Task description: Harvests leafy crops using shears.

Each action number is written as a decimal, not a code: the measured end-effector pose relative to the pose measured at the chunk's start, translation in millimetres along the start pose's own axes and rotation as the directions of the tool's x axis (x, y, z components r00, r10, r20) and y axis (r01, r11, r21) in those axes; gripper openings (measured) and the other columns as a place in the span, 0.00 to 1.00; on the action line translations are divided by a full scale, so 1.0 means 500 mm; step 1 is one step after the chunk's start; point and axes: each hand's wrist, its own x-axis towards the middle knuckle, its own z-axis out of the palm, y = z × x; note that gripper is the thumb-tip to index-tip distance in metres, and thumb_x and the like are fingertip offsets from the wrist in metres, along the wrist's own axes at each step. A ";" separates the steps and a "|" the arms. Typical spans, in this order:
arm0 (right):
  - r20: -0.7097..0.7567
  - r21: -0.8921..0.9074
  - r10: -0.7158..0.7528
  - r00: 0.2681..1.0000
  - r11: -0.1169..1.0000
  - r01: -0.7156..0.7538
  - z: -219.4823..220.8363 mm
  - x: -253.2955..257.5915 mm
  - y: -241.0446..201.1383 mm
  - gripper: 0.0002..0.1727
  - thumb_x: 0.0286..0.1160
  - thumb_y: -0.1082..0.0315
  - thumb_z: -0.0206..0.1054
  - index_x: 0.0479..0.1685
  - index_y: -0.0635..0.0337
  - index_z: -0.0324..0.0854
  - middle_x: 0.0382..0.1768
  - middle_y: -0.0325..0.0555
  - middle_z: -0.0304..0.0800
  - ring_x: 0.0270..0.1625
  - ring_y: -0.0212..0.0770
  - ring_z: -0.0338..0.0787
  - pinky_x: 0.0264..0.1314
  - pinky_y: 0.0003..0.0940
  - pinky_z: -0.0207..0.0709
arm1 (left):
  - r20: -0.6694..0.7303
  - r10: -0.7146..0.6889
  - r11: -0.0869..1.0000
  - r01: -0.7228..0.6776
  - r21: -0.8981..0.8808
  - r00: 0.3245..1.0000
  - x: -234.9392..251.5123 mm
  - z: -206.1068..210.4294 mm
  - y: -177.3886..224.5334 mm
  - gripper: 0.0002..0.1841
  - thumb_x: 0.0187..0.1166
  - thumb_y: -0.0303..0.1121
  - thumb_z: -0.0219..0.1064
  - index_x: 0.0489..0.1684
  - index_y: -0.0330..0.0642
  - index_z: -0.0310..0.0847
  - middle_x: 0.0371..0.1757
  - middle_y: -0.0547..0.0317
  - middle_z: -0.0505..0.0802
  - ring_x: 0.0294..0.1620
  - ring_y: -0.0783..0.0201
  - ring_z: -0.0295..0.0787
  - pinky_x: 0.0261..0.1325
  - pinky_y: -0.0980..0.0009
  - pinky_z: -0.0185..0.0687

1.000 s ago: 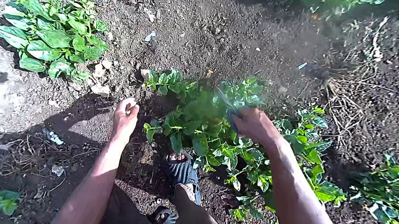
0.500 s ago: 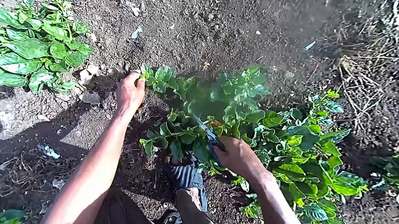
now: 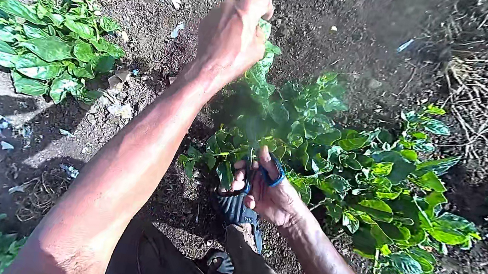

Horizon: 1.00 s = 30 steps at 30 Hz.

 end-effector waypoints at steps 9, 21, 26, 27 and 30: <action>-0.050 0.073 -0.230 0.972 0.970 0.233 -0.035 0.071 0.003 0.35 0.79 0.31 0.58 0.50 0.59 0.81 0.38 0.50 0.90 0.29 0.38 0.92 0.20 0.25 0.82 | 0.049 0.263 0.962 -0.266 0.065 0.964 0.004 -0.011 0.134 0.15 0.79 0.35 0.61 0.58 0.58 0.89 0.52 0.63 0.94 0.58 0.60 0.89 0.57 0.55 0.80; -0.305 0.105 -0.198 0.931 0.965 0.240 -0.005 0.087 -0.026 0.28 0.92 0.43 0.47 0.41 0.60 0.76 0.23 0.45 0.83 0.17 0.33 0.83 0.13 0.20 0.73 | 0.042 0.294 0.954 -0.296 0.048 0.955 -0.043 -0.013 0.126 0.13 0.77 0.34 0.60 0.54 0.59 0.87 0.39 0.61 0.93 0.44 0.57 0.92 0.40 0.54 0.79; -0.162 -0.072 -0.109 0.981 0.993 0.098 0.024 0.012 -0.003 0.27 0.95 0.48 0.47 0.46 0.64 0.79 0.20 0.41 0.82 0.16 0.31 0.82 0.14 0.22 0.76 | -0.048 0.209 0.978 -0.209 -0.002 0.977 -0.076 -0.070 0.044 0.17 0.85 0.38 0.56 0.61 0.58 0.90 0.47 0.60 0.96 0.46 0.61 0.93 0.47 0.53 0.82; -0.080 -0.155 -0.109 0.991 0.983 0.095 0.030 -0.025 -0.001 0.26 0.94 0.48 0.48 0.48 0.64 0.81 0.21 0.41 0.85 0.17 0.31 0.85 0.15 0.22 0.79 | -0.054 0.194 0.981 -0.195 -0.018 0.979 -0.091 -0.091 0.010 0.17 0.88 0.41 0.55 0.62 0.59 0.90 0.51 0.62 0.96 0.47 0.66 0.93 0.51 0.58 0.84; -0.117 -0.524 -0.331 0.936 0.822 0.225 0.019 -0.134 -0.048 0.20 0.90 0.51 0.58 0.50 0.60 0.84 0.24 0.40 0.90 0.21 0.31 0.89 0.16 0.24 0.81 | -0.055 0.185 0.972 -0.191 -0.138 0.981 -0.134 -0.120 -0.125 0.17 0.88 0.47 0.59 0.62 0.54 0.89 0.51 0.63 0.96 0.46 0.74 0.92 0.54 0.68 0.88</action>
